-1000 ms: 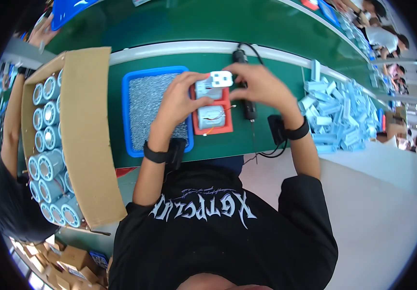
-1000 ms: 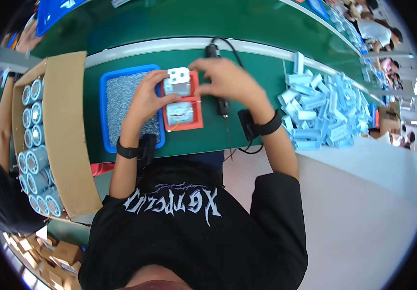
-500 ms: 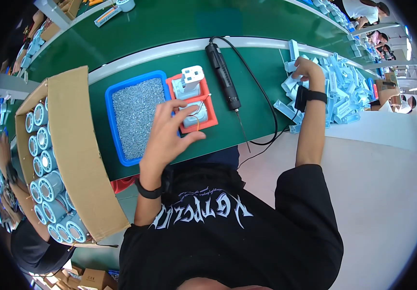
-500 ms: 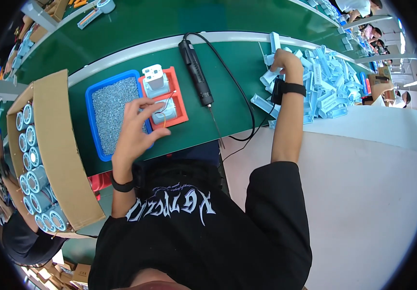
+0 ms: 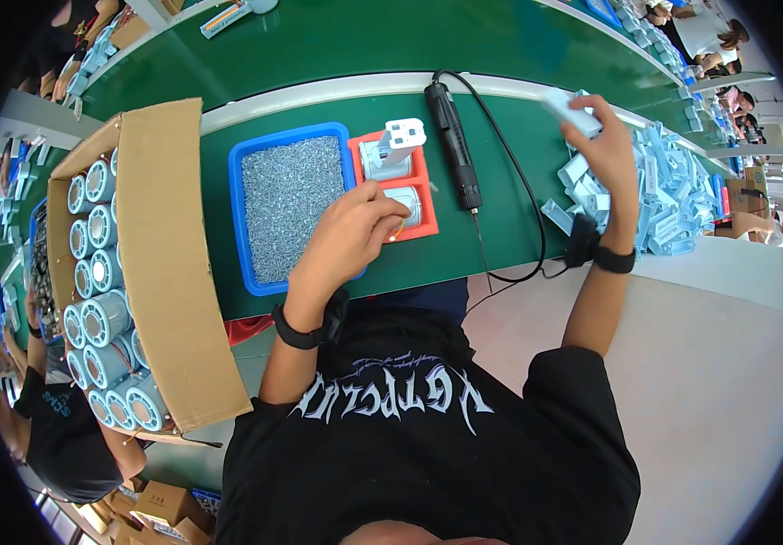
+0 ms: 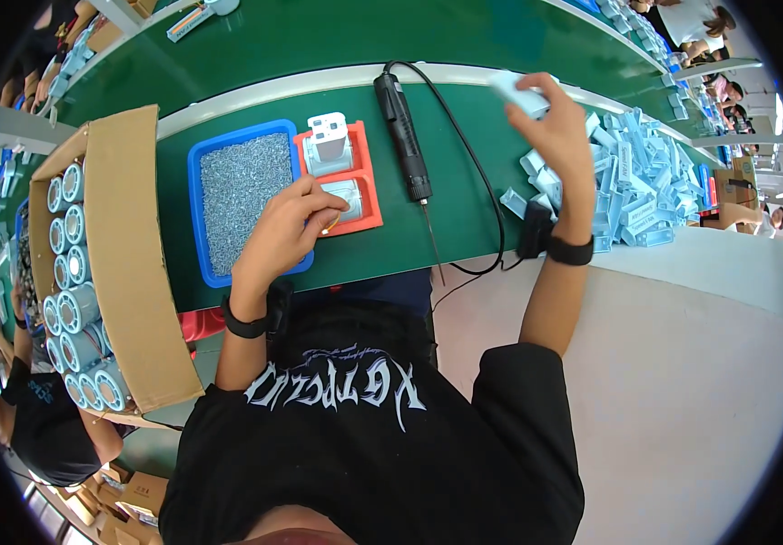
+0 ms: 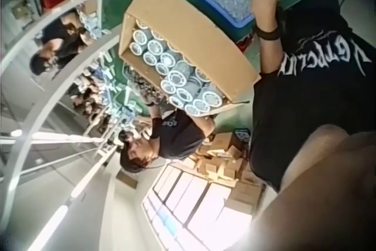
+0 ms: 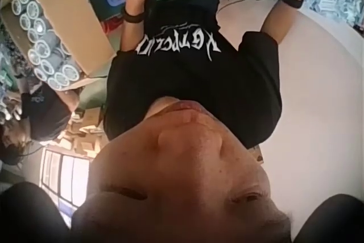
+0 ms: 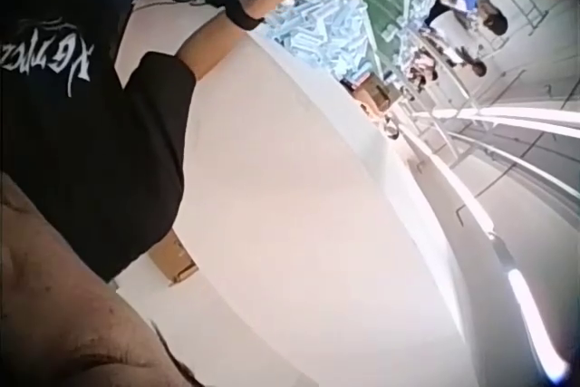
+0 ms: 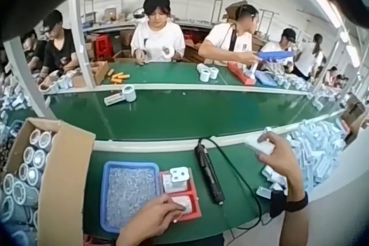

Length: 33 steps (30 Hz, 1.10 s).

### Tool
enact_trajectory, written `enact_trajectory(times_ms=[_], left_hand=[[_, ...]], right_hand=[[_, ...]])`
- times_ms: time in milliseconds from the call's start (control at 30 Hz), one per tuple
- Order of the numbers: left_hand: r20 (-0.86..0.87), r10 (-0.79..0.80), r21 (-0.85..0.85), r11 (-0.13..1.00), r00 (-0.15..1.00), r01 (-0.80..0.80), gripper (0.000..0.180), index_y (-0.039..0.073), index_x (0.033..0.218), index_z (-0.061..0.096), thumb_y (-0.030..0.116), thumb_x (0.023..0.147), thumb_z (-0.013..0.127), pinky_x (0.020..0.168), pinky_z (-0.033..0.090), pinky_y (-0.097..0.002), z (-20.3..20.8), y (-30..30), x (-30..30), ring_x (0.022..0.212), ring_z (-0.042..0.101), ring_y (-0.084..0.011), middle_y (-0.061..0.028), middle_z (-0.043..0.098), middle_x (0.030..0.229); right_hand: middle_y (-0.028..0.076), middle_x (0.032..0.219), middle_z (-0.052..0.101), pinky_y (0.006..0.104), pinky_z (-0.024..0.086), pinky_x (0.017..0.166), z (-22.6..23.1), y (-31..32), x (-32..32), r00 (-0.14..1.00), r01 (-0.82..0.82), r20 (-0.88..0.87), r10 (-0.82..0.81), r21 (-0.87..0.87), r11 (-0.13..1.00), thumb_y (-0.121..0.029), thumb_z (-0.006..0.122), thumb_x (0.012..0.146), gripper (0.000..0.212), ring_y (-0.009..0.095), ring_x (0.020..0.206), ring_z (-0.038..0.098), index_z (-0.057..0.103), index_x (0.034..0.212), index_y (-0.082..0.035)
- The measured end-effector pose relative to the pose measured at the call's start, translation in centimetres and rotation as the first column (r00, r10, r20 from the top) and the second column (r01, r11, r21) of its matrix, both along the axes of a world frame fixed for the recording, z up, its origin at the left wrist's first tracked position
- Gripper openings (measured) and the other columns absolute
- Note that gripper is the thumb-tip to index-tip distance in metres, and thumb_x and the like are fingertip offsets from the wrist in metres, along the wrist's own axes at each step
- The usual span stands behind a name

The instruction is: The person places fan motors into a red jig, fits plastic housings over them, and secures the components by hand-placing screws and driving them with a power screwdriver. After completing the assembly, the person removes the units and begins the process again.

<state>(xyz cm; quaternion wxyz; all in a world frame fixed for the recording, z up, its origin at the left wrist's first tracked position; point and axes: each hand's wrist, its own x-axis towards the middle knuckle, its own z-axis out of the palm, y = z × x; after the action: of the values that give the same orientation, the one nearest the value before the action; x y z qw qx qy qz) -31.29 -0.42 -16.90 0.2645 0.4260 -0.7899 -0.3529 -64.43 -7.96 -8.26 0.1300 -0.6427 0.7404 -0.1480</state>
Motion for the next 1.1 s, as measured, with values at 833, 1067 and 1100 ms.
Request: enact_trajectory(times_ms=[833, 1067, 1100], left_hand=[[-0.419, 0.172, -0.093, 0.969, 0.891, -0.231, 0.007, 0.001, 0.089, 0.065, 0.002, 0.083, 0.062, 0.053, 0.044, -0.0286, -1.0, 0.8, -2.0, 0.059, 0.057, -0.0194, -0.0096, 0.062, 0.077], [-0.48, 0.26, 0.019, 0.958, 0.838, -0.287, 0.008, 0.0, 0.09, 0.065, 0.005, 0.084, 0.063, 0.054, 0.045, -0.0261, -1.5, 0.7, -2.1, 0.059, 0.057, -0.0159, -0.0091, 0.065, 0.079], [-0.474, 0.267, 0.026, 0.957, 0.839, -0.29, 0.008, 0.0, 0.09, 0.065, 0.005, 0.084, 0.063, 0.054, 0.045, -0.0261, -1.6, 0.8, -1.9, 0.059, 0.057, -0.0159, -0.0091, 0.065, 0.079]], right_hand=[[0.02, 0.106, 0.058, 0.0393, 0.052, 0.073, -6.4, 4.0, 8.3, 0.1, -0.336, 0.953, 0.286, -0.238, 0.911, -0.018, 0.054, 0.087, 0.053, 0.025, 0.085, 0.064, 0.035, 0.136, -0.012], [0.023, 0.107, 0.057, 0.0323, 0.055, 0.055, -7.5, 7.5, 9.2, 0.11, -0.129, 0.926, 0.36, -0.345, 0.929, -0.022, 0.046, 0.093, 0.059, 0.027, 0.068, 0.066, 0.022, 0.146, -0.015], [0.023, 0.108, 0.057, 0.0315, 0.055, 0.056, -6.4, 7.9, 9.9, -0.122, -0.112, 0.977, 0.177, -0.19, 0.975, -0.025, 0.048, 0.093, 0.057, 0.027, 0.069, 0.066, 0.024, 0.144, -0.013]])
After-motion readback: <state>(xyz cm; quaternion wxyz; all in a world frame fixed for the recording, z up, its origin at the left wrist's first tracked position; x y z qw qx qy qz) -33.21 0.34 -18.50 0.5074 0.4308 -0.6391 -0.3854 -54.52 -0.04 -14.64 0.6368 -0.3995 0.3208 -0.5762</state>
